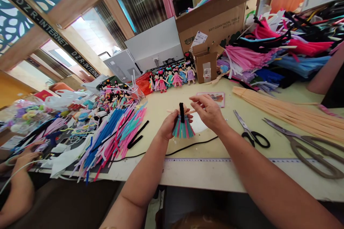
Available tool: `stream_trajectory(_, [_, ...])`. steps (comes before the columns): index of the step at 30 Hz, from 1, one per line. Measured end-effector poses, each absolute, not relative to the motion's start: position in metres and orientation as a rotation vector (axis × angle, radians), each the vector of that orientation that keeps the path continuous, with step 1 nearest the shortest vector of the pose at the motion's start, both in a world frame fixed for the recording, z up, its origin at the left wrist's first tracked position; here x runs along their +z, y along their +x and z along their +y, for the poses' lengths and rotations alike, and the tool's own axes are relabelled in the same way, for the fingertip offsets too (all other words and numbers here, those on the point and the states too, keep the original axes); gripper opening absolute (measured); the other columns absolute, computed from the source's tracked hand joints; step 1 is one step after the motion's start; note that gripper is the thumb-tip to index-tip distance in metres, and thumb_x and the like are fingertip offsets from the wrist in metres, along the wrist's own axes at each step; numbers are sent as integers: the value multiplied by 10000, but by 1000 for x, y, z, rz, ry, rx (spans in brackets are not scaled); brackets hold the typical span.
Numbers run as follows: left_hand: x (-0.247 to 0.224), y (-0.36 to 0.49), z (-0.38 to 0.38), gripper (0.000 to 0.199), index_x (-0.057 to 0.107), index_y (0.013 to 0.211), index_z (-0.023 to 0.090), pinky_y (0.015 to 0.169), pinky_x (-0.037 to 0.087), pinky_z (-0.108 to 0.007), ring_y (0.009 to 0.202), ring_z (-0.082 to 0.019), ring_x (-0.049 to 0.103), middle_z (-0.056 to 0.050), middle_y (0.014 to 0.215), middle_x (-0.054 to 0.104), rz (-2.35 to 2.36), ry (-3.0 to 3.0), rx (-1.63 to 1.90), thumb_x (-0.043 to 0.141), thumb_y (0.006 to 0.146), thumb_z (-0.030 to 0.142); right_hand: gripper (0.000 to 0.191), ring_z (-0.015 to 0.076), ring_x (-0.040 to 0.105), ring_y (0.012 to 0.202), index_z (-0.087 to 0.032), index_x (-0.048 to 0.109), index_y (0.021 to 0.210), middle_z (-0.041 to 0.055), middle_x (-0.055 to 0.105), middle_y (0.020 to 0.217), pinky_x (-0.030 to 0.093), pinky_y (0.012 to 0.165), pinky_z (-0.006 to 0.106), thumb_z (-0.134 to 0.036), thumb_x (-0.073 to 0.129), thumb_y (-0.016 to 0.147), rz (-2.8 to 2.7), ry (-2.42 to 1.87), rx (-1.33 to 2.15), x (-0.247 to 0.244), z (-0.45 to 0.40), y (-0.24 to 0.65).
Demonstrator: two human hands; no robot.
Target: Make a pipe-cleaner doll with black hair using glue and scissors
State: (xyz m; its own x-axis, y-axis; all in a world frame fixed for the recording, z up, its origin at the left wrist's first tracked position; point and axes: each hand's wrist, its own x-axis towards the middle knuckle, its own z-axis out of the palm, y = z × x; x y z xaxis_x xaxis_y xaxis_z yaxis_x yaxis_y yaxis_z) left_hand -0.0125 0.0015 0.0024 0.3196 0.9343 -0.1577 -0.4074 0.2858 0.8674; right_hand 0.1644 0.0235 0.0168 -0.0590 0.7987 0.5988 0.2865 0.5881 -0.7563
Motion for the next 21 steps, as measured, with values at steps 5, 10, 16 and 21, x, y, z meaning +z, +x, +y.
stream_trajectory(5, [3, -16, 6, 486, 655, 1100, 115, 764, 531, -368, 780, -237, 701, -133, 899, 729, 807, 801, 1055, 482, 884, 515, 226, 219, 639, 887, -236, 684, 992, 76, 681, 972, 537, 774, 399, -370, 533, 891, -1549, -991, 542, 23, 15, 168])
stream_trajectory(10, [0, -23, 14, 501, 645, 1081, 130, 737, 545, -369, 740, -224, 697, -120, 856, 729, 891, 724, 1112, 448, 889, 550, 257, 180, 658, 777, -243, 669, 1048, 52, 678, 888, 572, 698, 364, -410, 546, 896, -1399, -858, 627, 48, -9, 175])
stream_trajectory(16, [1, -28, 20, 471, 656, 938, 112, 788, 545, -372, 824, -237, 699, -137, 861, 727, 904, 595, 1168, 460, 888, 538, 142, 115, 604, 666, -193, 653, 952, 32, 631, 805, 522, 589, 261, -266, 574, 860, -1098, -860, 494, 61, 7, 214])
stream_trajectory(21, [13, -40, 21, 258, 671, 925, 92, 889, 511, -365, 929, -233, 687, -137, 952, 730, 821, 619, 1273, 487, 857, 259, 330, 138, 627, 740, -204, 645, 965, 59, 658, 922, 509, 571, 245, -71, 633, 664, -1025, -1197, 869, 22, 35, 248])
